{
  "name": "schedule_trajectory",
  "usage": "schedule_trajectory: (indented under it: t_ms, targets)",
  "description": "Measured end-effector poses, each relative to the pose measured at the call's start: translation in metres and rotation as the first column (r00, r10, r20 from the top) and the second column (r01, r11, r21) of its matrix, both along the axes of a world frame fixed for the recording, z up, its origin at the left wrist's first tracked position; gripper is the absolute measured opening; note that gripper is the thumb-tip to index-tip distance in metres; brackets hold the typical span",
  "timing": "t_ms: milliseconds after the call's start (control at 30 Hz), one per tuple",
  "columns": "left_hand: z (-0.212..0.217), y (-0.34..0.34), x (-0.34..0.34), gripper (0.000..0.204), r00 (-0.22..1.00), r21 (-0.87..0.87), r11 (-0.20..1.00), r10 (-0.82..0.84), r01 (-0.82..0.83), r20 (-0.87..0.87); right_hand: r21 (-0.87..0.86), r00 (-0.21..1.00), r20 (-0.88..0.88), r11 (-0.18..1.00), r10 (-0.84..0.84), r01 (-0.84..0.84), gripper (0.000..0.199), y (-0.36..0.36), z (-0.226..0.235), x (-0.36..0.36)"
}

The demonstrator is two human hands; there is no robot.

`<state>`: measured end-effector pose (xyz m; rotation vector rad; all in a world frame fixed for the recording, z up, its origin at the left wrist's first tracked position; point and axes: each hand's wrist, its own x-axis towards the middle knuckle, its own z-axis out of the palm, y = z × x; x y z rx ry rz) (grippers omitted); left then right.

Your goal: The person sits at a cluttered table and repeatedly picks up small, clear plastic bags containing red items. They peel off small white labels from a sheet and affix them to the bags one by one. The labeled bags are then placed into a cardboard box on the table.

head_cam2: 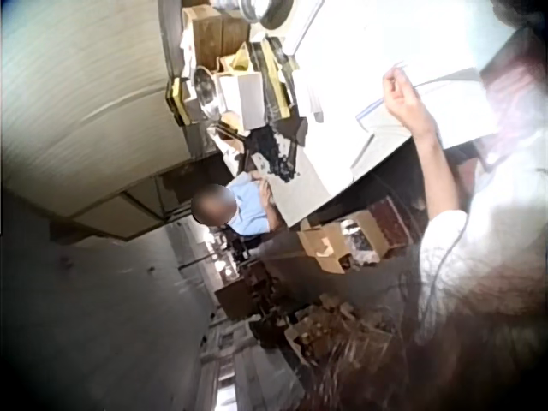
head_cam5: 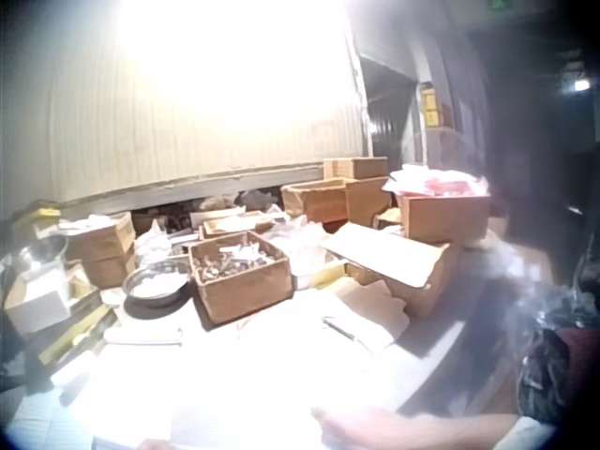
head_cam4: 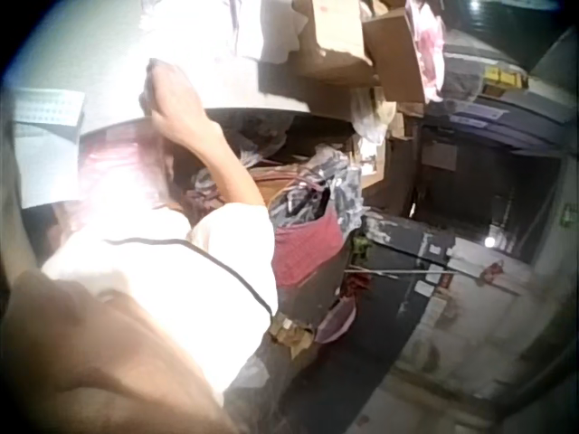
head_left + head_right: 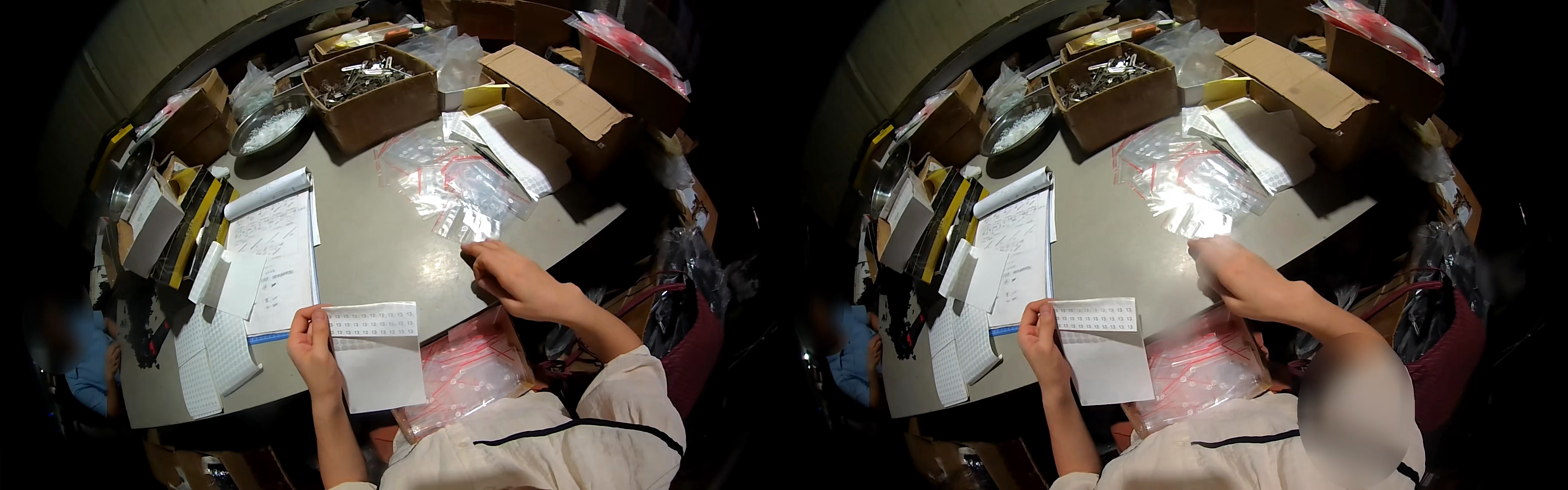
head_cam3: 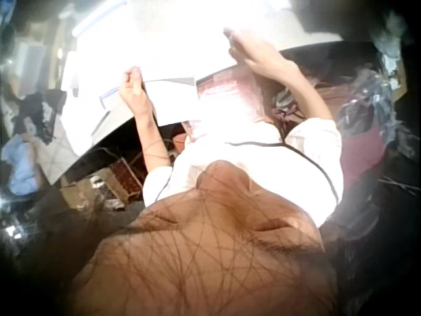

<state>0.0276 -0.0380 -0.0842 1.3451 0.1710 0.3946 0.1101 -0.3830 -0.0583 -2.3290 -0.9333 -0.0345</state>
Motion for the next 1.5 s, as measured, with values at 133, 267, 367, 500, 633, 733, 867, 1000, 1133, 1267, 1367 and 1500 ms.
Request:
schedule_trajectory:
  t_ms: [133,267,367,500,633,733,867,1000,1133,1267,1367,1500]
  targets:
    - [-0.009,0.008,-0.006,0.016,0.998,-0.021,0.999,0.03,-0.028,0.064,0.189,0.957,0.071,0.946,-0.282,0.264,0.032,-0.023,0.01,0.044]
    - [-0.007,0.004,-0.005,0.016,0.997,0.001,0.999,0.038,-0.038,0.074,0.286,0.926,-0.135,0.881,-0.352,0.377,0.018,-0.032,0.015,0.059]
    - [-0.006,0.003,-0.003,0.016,0.999,0.045,0.999,0.01,-0.012,0.049,0.04,0.973,0.21,0.995,-0.099,0.093,0.017,-0.021,0.007,0.063]
    - [-0.003,0.003,-0.004,0.016,0.999,0.071,0.997,0.002,-0.005,0.042,-0.208,0.944,0.33,0.974,-0.012,0.085,0.012,-0.008,-0.002,0.084]
    - [-0.001,0.002,-0.004,0.017,0.997,0.067,0.998,0.017,-0.022,0.07,-0.268,0.894,0.448,0.956,0.016,0.117,0.024,-0.002,-0.018,0.104]
    - [-0.007,0.006,-0.006,0.018,0.991,0.037,0.996,0.078,-0.083,0.112,-0.272,0.946,0.321,0.952,-0.045,0.137,0.049,0.002,0.002,0.104]
    - [-0.007,0.008,-0.007,0.018,0.986,-0.073,0.995,0.082,-0.072,0.147,-0.437,0.962,0.246,0.9,0.12,0.0,0.085,0.007,0.013,0.073]
    - [-0.001,0.006,-0.006,0.018,0.987,-0.134,0.99,0.06,-0.04,0.149,-0.368,0.937,0.091,0.886,0.336,-0.282,0.073,0.026,0.027,0.011]
    - [-0.003,0.009,-0.01,0.018,0.986,-0.103,0.991,0.1,-0.086,0.133,-0.283,0.933,0.197,0.929,0.3,-0.239,0.066,0.02,0.033,0.006]
    - [-0.001,0.007,-0.005,0.016,0.984,-0.111,0.992,0.077,-0.059,0.162,-0.03,0.828,0.44,0.916,-0.347,0.399,0.055,-0.048,0.024,0.071]
    - [-0.003,0.008,-0.003,0.016,0.983,-0.132,0.99,0.076,-0.054,0.166,-0.177,0.784,0.232,0.768,-0.575,0.616,0.053,-0.088,0.001,0.103]
    - [-0.004,0.008,-0.004,0.017,0.985,-0.104,0.993,0.079,-0.063,0.156,-0.15,0.817,0.276,0.817,-0.506,0.556,0.044,-0.08,-0.018,0.096]
